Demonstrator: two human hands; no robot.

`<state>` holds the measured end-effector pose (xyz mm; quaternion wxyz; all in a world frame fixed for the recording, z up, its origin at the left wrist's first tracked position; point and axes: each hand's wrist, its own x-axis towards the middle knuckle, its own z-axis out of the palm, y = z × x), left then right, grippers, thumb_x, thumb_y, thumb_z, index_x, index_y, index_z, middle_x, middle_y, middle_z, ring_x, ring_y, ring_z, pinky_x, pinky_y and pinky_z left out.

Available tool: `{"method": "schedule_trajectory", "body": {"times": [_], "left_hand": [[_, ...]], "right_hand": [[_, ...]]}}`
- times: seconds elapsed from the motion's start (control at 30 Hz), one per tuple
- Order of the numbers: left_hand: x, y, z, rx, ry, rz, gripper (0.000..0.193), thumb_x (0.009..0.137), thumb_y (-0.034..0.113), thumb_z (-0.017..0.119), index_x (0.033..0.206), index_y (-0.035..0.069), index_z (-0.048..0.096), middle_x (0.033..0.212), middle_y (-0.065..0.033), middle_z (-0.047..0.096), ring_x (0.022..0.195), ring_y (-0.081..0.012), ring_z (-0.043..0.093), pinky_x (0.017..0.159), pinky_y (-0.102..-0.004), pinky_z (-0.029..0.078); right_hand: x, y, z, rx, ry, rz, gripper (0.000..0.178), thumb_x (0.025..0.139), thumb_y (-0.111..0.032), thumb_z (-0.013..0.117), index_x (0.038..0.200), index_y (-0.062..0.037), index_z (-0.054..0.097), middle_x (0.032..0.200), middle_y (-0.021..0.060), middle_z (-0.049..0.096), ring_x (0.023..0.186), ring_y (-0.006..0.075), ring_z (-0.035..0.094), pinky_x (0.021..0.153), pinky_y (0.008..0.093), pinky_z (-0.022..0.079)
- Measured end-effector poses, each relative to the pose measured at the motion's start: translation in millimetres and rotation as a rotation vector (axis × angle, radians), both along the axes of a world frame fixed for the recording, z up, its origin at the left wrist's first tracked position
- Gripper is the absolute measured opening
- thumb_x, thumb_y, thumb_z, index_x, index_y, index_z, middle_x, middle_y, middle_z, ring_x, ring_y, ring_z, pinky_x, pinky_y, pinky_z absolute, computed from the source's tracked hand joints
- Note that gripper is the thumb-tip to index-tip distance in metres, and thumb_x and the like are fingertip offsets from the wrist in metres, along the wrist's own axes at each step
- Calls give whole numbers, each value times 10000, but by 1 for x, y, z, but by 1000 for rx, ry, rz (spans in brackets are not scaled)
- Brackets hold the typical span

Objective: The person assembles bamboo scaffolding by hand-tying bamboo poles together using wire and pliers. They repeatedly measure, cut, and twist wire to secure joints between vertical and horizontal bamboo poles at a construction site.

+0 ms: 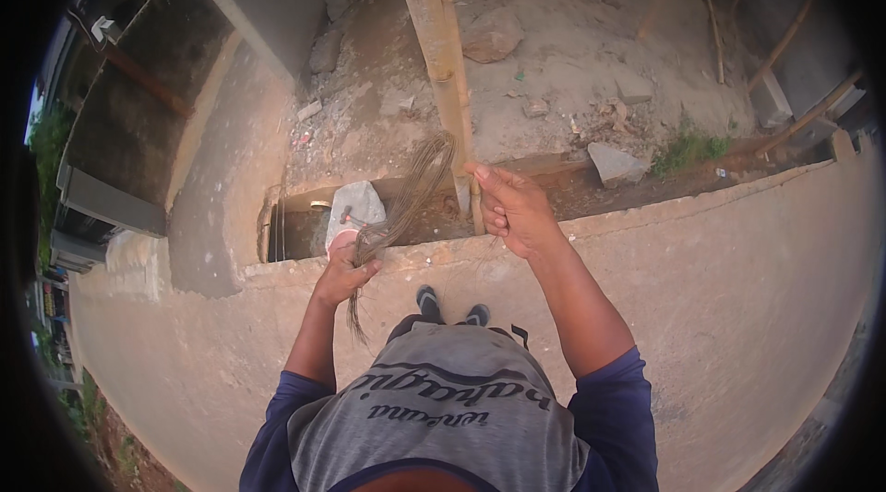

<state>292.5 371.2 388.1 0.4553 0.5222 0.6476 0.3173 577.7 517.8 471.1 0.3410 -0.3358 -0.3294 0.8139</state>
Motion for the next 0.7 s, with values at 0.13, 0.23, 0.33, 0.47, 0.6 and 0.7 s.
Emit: {"method": "schedule_trajectory", "body": {"times": [0.13, 0.23, 0.33, 0.47, 0.6, 0.7], "left_hand": [[6, 1, 2, 14, 1, -28, 444, 846, 336, 682, 1108, -18, 627, 928, -78, 676, 846, -136, 574, 802, -310, 467], [5, -4, -8, 32, 6, -24, 446, 845, 336, 681, 1125, -6, 626, 970, -93, 682, 880, -151, 587, 828, -319, 465], [1, -10, 3, -89, 24, -38, 434, 848, 328, 676, 1129, 1, 624, 960, -100, 674, 880, -158, 585, 826, -321, 462], [-3, -9, -4, -14, -39, -67, 418, 857, 345, 661, 1095, 3, 629, 851, -98, 654, 805, -159, 572, 779, -321, 465], [-20, -29, -57, -208, -1, -114, 392, 827, 348, 684, 1053, 30, 639, 819, -113, 658, 764, -176, 579, 752, -334, 471], [-43, -65, -98, -201, 127, -69, 373, 812, 354, 690, 994, 33, 636, 808, -144, 659, 751, -238, 609, 727, -360, 481]], "right_hand": [[-14, 1, 7, 65, -54, -11, 250, 921, -300, 629, 945, -61, 558, 586, -53, 383, 463, 43, 355, 392, 196, 264], [-21, 6, 0, 73, -15, -27, 209, 937, -261, 598, 876, -77, 521, 638, -23, 432, 512, 66, 407, 413, 205, 300], [-33, 4, -2, 45, 85, -75, 163, 952, -218, 551, 883, -76, 517, 702, 10, 473, 590, 110, 468, 485, 256, 399], [-18, 23, -10, 69, 145, -200, 143, 975, -193, 484, 881, -90, 515, 746, 24, 505, 665, 158, 510, 641, 378, 491], [38, 76, -27, 87, 37, -193, 171, 995, -220, 461, 874, -104, 491, 688, -14, 424, 537, 97, 390, 452, 265, 370], [107, 142, -16, 206, -110, -408, 180, 1006, -227, 451, 879, -101, 476, 655, -35, 366, 489, 65, 304, 380, 230, 264]]}}
